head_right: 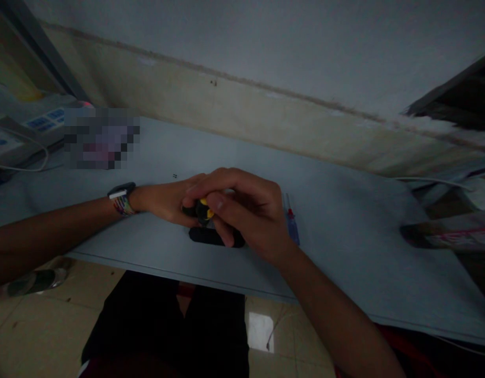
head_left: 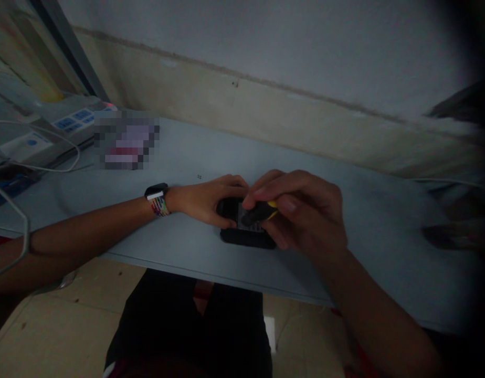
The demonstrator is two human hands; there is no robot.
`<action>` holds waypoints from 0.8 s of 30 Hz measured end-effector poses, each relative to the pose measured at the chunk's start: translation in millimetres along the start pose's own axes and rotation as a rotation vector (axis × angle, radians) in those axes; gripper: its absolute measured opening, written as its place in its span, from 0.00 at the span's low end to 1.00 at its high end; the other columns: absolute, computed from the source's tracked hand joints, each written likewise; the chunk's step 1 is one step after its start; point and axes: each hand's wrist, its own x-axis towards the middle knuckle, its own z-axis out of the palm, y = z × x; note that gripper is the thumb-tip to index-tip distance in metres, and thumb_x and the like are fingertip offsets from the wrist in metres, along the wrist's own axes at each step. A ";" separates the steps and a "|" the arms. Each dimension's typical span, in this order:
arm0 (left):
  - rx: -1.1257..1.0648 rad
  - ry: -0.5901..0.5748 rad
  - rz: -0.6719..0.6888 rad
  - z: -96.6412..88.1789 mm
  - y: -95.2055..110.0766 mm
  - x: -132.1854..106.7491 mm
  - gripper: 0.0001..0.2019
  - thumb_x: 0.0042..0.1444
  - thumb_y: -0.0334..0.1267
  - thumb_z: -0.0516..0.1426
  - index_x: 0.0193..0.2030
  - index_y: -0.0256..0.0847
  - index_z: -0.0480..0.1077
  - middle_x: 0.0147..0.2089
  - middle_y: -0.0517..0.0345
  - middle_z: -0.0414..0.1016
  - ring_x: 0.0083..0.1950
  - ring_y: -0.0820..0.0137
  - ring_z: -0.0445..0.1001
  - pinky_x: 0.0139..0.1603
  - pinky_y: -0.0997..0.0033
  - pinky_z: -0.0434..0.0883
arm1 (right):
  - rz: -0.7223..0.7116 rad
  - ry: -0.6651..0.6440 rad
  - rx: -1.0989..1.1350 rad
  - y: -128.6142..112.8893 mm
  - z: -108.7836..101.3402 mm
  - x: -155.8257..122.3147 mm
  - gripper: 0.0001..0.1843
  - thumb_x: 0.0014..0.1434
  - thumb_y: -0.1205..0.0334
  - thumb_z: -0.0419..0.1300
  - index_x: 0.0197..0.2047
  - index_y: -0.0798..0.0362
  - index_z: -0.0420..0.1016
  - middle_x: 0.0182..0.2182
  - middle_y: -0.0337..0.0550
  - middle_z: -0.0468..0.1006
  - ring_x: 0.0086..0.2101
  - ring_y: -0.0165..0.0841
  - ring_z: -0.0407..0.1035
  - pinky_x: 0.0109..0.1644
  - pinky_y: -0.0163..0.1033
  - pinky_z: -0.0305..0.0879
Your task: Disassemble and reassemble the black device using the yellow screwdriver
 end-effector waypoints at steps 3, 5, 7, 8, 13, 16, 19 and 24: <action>0.046 -0.044 0.012 -0.5 -0.1 0.7 0.28 0.55 0.45 0.71 0.62 0.46 0.76 0.63 0.45 0.75 0.68 0.49 0.70 0.75 0.39 0.68 | -0.021 0.005 -0.045 0.1 -1.6 0.2 0.09 0.69 0.66 0.67 0.50 0.48 0.87 0.45 0.42 0.87 0.17 0.20 0.67 0.15 0.29 0.61; 0.048 -0.051 0.001 -0.7 -0.4 0.9 0.30 0.56 0.46 0.70 0.65 0.46 0.73 0.63 0.45 0.74 0.68 0.49 0.70 0.75 0.40 0.68 | -0.055 0.024 -0.056 0.0 -1.6 1.4 0.09 0.67 0.66 0.69 0.48 0.47 0.87 0.44 0.42 0.88 0.16 0.20 0.65 0.15 0.29 0.60; 0.049 -0.054 0.003 -0.6 -1.2 0.7 0.32 0.56 0.47 0.70 0.66 0.45 0.71 0.63 0.44 0.73 0.68 0.49 0.71 0.74 0.40 0.68 | -0.079 0.048 -0.064 0.0 -1.2 2.6 0.08 0.66 0.67 0.70 0.47 0.46 0.86 0.43 0.42 0.89 0.16 0.20 0.62 0.15 0.29 0.59; 0.056 -0.050 0.010 -0.5 -1.8 0.5 0.32 0.56 0.47 0.70 0.66 0.44 0.71 0.63 0.43 0.73 0.67 0.49 0.71 0.74 0.40 0.69 | -0.082 0.060 -0.071 0.0 -0.9 3.1 0.08 0.65 0.67 0.70 0.46 0.46 0.86 0.43 0.42 0.89 0.16 0.20 0.62 0.16 0.29 0.61; 0.059 -0.037 0.036 -0.3 -2.1 -2.0 0.26 0.57 0.47 0.70 0.60 0.44 0.75 0.62 0.44 0.74 0.66 0.50 0.71 0.72 0.43 0.70 | -0.069 0.073 -0.103 -0.9 -1.0 1.8 0.12 0.60 0.68 0.75 0.44 0.44 0.83 0.35 0.38 0.87 0.22 0.26 0.72 0.23 0.31 0.69; 0.031 -0.031 0.016 -0.7 -0.1 -2.5 0.25 0.57 0.46 0.69 0.60 0.44 0.75 0.62 0.45 0.75 0.67 0.50 0.71 0.72 0.43 0.70 | -0.003 0.031 -0.076 -1.5 -3.2 -1.4 0.11 0.66 0.62 0.71 0.51 0.44 0.83 0.38 0.39 0.87 0.18 0.23 0.66 0.17 0.29 0.62; 0.043 -0.046 0.011 -0.9 0.4 -1.3 0.23 0.56 0.46 0.70 0.58 0.45 0.76 0.62 0.45 0.75 0.66 0.50 0.71 0.73 0.42 0.69 | 0.011 -0.019 -0.040 -1.3 -4.6 -3.6 0.11 0.70 0.61 0.65 0.53 0.47 0.85 0.44 0.43 0.86 0.16 0.21 0.64 0.13 0.31 0.57; 0.060 -0.064 0.016 -0.6 -1.7 0.3 0.24 0.55 0.45 0.70 0.59 0.47 0.77 0.64 0.46 0.72 0.67 0.50 0.70 0.73 0.41 0.69 | -0.043 0.033 -0.090 -0.2 -2.9 -1.3 0.08 0.67 0.64 0.68 0.48 0.48 0.87 0.45 0.44 0.85 0.18 0.21 0.65 0.15 0.31 0.59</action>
